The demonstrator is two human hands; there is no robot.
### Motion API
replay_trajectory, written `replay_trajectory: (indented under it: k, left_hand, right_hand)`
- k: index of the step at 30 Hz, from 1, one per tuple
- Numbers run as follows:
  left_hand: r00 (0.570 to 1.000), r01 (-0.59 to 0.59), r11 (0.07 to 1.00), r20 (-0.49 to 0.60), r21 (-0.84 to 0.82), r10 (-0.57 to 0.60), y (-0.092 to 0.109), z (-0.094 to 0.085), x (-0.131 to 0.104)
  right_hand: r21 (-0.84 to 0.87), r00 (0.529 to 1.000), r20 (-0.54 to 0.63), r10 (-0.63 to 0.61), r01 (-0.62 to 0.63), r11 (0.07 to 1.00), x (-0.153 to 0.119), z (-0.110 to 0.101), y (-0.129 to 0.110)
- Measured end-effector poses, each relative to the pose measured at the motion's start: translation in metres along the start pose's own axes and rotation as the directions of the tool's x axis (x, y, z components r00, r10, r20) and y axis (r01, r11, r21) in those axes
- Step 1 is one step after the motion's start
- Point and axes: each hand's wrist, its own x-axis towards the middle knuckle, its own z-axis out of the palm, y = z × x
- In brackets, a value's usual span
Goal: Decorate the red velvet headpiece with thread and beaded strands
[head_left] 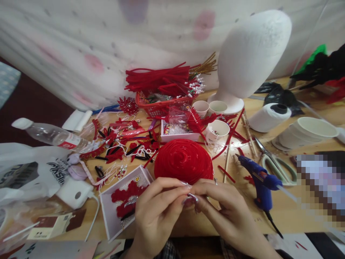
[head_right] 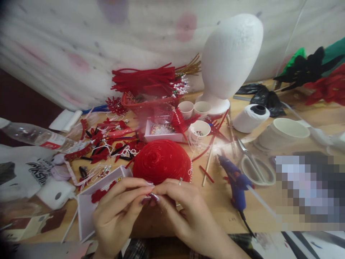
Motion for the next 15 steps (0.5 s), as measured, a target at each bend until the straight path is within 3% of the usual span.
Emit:
replay_trajectory:
  k: [6,15]
  left_hand:
    - [0.993,-0.095,0.987,-0.052,0.131,0.102,0.006,0.008,0.001]
    - [0.992,-0.089,0.988,-0.081,0.127,0.099,0.005,0.013,0.004]
  right_hand:
    - [0.067,0.998,-0.029,0.051,-0.049,0.997,0.001,0.0,-0.004]
    - [-0.199,0.995,-0.054,-0.084,0.072,0.977,0.002,-0.004,-0.012]
